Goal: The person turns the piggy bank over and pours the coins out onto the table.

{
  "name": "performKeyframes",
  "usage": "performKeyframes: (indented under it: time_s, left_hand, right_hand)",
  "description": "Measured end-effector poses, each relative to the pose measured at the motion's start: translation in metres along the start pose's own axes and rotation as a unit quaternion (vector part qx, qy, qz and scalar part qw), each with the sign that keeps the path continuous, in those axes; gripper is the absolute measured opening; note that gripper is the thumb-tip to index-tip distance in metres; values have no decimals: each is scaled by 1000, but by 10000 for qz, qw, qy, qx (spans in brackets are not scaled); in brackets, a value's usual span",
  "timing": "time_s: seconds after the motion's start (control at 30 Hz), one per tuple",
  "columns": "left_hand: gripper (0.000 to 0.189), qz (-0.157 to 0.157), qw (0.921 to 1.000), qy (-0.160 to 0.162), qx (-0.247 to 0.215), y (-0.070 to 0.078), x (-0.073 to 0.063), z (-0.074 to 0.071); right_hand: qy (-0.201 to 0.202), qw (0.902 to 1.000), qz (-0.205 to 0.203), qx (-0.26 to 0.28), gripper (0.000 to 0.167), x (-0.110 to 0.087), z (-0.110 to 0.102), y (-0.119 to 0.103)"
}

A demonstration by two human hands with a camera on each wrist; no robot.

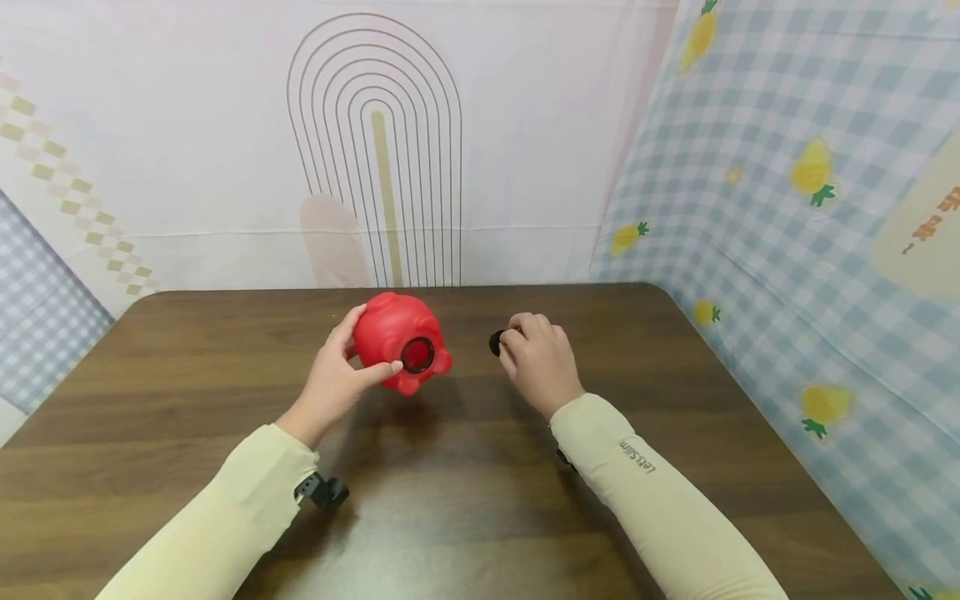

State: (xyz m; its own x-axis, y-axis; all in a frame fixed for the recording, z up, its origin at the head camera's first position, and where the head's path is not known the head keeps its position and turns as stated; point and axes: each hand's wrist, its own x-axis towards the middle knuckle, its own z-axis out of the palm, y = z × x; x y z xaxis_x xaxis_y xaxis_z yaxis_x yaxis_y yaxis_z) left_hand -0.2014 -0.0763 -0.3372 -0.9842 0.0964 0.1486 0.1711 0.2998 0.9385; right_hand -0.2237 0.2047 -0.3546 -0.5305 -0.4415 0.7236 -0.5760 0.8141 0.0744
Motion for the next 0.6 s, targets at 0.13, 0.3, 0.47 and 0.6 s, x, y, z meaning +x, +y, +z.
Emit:
performKeyframes:
  time_s: [0.13,0.3,0.47,0.6]
  left_hand:
    - [85,21,10000,12,25,-1,0,0]
    - [85,5,10000,8,50,-1,1,-1]
    - [86,-61,10000,-19,40,0,1,-1]
    - [86,-74,10000,-37,24,0,2,-1]
  right_hand:
    - [-297,9991,289,-11,6,-3,1,6]
    - [-534,9972,527,-52,6,-7,3,16]
    - [-790,9944,698,-66,7,-11,4,24]
    - [-1024,9902,947,-30,7,-12,3,28]
